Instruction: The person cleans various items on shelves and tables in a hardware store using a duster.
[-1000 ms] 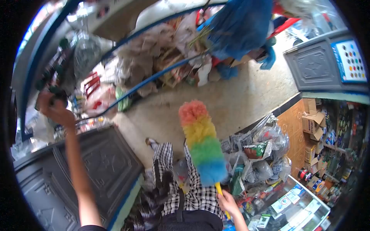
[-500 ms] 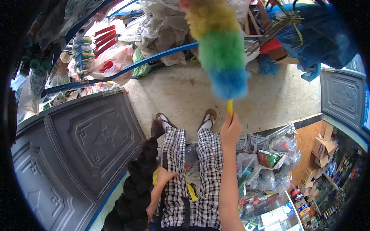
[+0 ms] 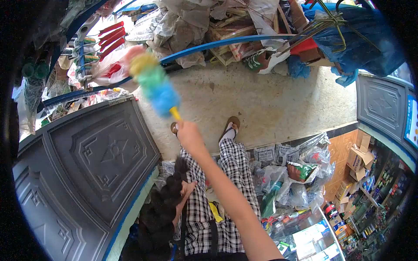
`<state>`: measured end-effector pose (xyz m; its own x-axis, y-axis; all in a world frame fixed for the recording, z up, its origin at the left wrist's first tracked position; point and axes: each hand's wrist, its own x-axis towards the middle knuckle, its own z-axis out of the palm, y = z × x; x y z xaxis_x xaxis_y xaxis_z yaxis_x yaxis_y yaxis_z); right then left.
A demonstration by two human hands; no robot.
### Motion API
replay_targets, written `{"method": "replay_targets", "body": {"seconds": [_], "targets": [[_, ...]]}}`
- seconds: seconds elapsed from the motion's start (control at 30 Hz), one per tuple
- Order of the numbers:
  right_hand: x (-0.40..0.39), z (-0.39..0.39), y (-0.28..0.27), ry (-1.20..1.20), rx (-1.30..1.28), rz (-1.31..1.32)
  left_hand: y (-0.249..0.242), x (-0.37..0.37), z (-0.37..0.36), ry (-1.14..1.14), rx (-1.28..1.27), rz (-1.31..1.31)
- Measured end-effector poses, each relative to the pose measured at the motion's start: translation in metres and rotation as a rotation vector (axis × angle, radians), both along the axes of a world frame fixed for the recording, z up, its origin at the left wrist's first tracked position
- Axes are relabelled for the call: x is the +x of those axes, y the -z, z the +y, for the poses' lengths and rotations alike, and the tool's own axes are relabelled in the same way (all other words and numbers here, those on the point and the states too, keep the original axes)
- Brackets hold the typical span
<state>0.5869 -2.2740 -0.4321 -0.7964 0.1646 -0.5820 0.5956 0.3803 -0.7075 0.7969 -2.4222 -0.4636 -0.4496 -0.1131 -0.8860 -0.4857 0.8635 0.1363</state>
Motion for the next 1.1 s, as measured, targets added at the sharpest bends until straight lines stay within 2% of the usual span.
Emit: {"method": "replay_targets", "body": {"seconds": [0.03, 0.1, 0.13, 0.17, 0.23, 0.27, 0.37, 0.4, 0.43, 0.47, 0.53, 0.6, 0.67, 0.73, 0.77, 0.8, 0.83, 0.87, 0.93, 1.0, 1.03, 1.1], "targets": [[-0.007, 0.023, -0.003, 0.042, -0.002, -0.038, -0.001, -0.001, 0.0, -0.006, 0.012, 0.001], [-0.01, 0.079, -0.002, 0.053, 0.164, -0.025, -0.004, 0.0, -0.002, -0.019, 0.031, 0.003], [-0.006, 0.108, 0.0, 0.132, 0.129, -0.047, -0.006, 0.0, -0.005, -0.03, 0.047, 0.007], [0.001, 0.132, 0.009, 0.211, 0.208, -0.051, -0.01, 0.002, -0.008, -0.042, 0.061, 0.009], [0.012, 0.169, 0.016, 0.451, 0.136, -0.166, -0.023, 0.007, -0.015, -0.069, 0.096, 0.005], [0.014, 0.172, 0.011, 0.59, 0.114, -0.184, -0.03, 0.01, -0.019, -0.084, 0.122, -0.001], [0.013, 0.143, 0.02, 0.795, 0.184, -0.121, -0.055, 0.021, -0.03, -0.128, 0.22, -0.022], [0.019, 0.129, 0.04, 0.626, 0.307, -0.084, -0.064, 0.023, -0.033, -0.144, 0.262, -0.028], [0.014, 0.104, 0.028, 0.536, 0.279, -0.115, -0.072, 0.024, -0.036, -0.161, 0.302, -0.032], [0.013, 0.078, 0.019, 0.39, 0.404, -0.014, -0.082, 0.026, -0.04, -0.182, 0.35, -0.043], [0.02, 0.045, 0.017, 0.151, 0.329, 0.008, -0.098, 0.025, -0.046, -0.232, 0.459, -0.043], [0.03, 0.02, 0.011, -0.008, 0.144, 0.002, -0.105, 0.011, -0.05, -0.313, 0.615, 0.002], [0.031, 0.018, -0.019, -0.125, -0.044, -0.094, -0.097, -0.019, -0.055, -0.396, 0.755, 0.127], [0.04, 0.023, -0.033, -0.164, -0.163, -0.112, -0.068, -0.069, -0.057, -0.331, 0.532, 0.435], [0.049, 0.033, -0.034, -0.145, -0.194, -0.079, -0.03, -0.11, -0.056, -0.157, 0.047, 0.492], [0.058, 0.044, -0.034, -0.127, -0.226, -0.046, -0.047, -0.148, -0.051, -0.216, 0.094, 0.646], [0.067, 0.055, -0.033, -0.038, -0.272, -0.051, -0.087, -0.187, -0.046, -0.273, 0.137, 0.802], [0.077, 0.065, -0.031, 0.051, -0.318, -0.056, -0.123, -0.219, -0.037, -0.243, 0.168, 0.925], [0.099, 0.086, -0.027, 0.201, -0.232, -0.056, -0.198, -0.262, -0.016, -0.177, 0.286, 1.159], [0.118, 0.109, -0.024, 0.053, 0.158, 0.056, -0.25, -0.28, 0.01, -0.412, 0.716, 1.451], [0.126, 0.124, -0.025, 0.064, 0.193, -0.007, -0.278, -0.284, 0.026, -0.53, 0.843, 1.547], [0.146, 0.15, -0.026, 0.068, 0.26, -0.079, -0.3, -0.282, 0.04, -0.558, 0.954, 1.601]]}}
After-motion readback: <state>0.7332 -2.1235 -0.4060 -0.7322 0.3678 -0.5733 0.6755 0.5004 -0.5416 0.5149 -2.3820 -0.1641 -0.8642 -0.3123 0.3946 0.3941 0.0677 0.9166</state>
